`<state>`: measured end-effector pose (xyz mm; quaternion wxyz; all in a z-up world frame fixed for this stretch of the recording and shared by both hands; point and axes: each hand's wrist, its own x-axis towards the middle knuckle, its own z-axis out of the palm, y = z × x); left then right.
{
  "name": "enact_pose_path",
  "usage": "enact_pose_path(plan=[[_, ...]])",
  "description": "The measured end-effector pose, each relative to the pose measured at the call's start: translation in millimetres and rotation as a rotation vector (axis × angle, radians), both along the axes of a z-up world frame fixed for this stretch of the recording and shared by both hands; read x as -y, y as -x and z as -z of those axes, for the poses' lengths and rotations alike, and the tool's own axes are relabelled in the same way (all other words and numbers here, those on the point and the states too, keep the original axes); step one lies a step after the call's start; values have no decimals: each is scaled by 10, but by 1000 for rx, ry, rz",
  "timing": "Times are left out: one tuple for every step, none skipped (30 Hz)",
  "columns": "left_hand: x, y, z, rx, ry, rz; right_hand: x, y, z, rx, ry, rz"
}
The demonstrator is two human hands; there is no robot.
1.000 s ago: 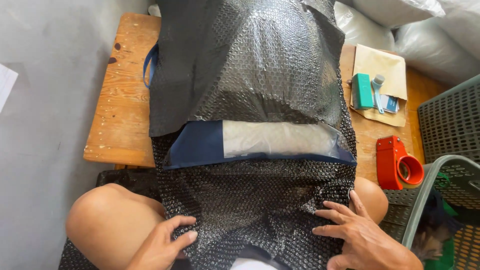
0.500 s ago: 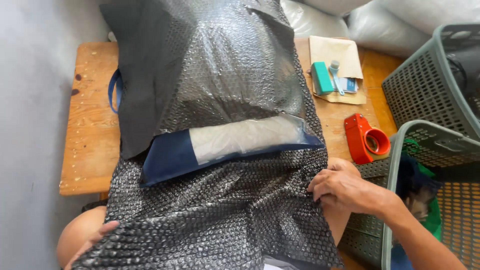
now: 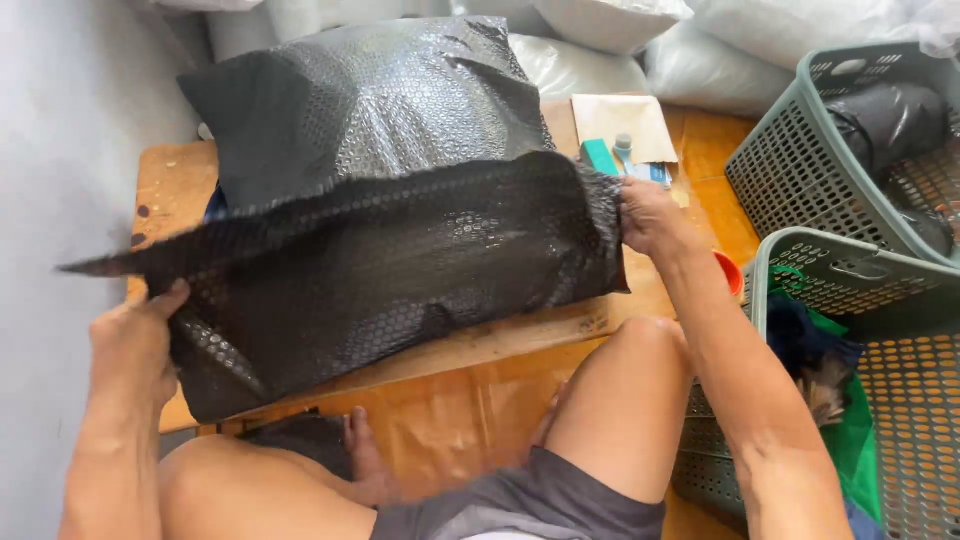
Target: The person wraps a rectangular item with a black bubble mailer, folding the sides and securing the seams with clear tape. They smooth the surface and adjust the package to ensure it is properly sealed.
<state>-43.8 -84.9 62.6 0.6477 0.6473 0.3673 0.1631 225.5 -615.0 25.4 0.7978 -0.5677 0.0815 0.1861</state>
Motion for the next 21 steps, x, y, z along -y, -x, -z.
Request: enact_pose_path(plan=[[-124,-130,233,-48,38,-73,-24,-108,144,-39,71,-4],[-245,-268,464,-96,76,-145,-44,-222,286,-79,141,-8],[-216,-314,432,-92,72,-139,-100,-235,271,-76,137,-1],[-190,-369,404,-121,123,-92,-160,-258,259,-161,212,48],[-162,-415,389,-154,174,-43,-217,-268,261,-252,287,97],[-166,-458,320,-155,170,-36,-182,-334,330,-254,283,104],[-176,-477,258,-149,239,54,-166,-401,399,-167,267,45],[-186,-496,195,-143,306,145,-151,-469,468,-81,250,-13],[-258,-552,254,-145,301,150,-172,-473,393,-82,246,-8],[-329,-608,312,-212,255,182,-192,-477,316,8,227,-15],[-404,-664,373,-279,207,213,-216,-486,239,99,209,-22],[-503,-735,500,-279,202,216,-232,-461,174,100,205,-18],[-592,-784,638,-221,213,245,-250,-441,99,121,176,-69],[-683,-832,777,-164,223,273,-269,-420,25,142,148,-120],[-661,-831,760,-164,222,273,-265,-420,-28,142,147,-120],[-637,-833,743,-136,197,248,-259,-422,-80,169,46,-188],[-619,-848,710,-107,170,224,-252,-424,-134,195,-58,-254],[-625,-875,667,-108,166,227,-260,-526,-80,195,-61,-251],[-619,-871,647,-63,197,205,-261,-609,-10,175,-54,-192],[-614,-863,629,-18,228,183,-263,-687,63,154,-47,-134],[-599,-884,649,-22,227,180,-311,-740,110,150,-49,-136]])
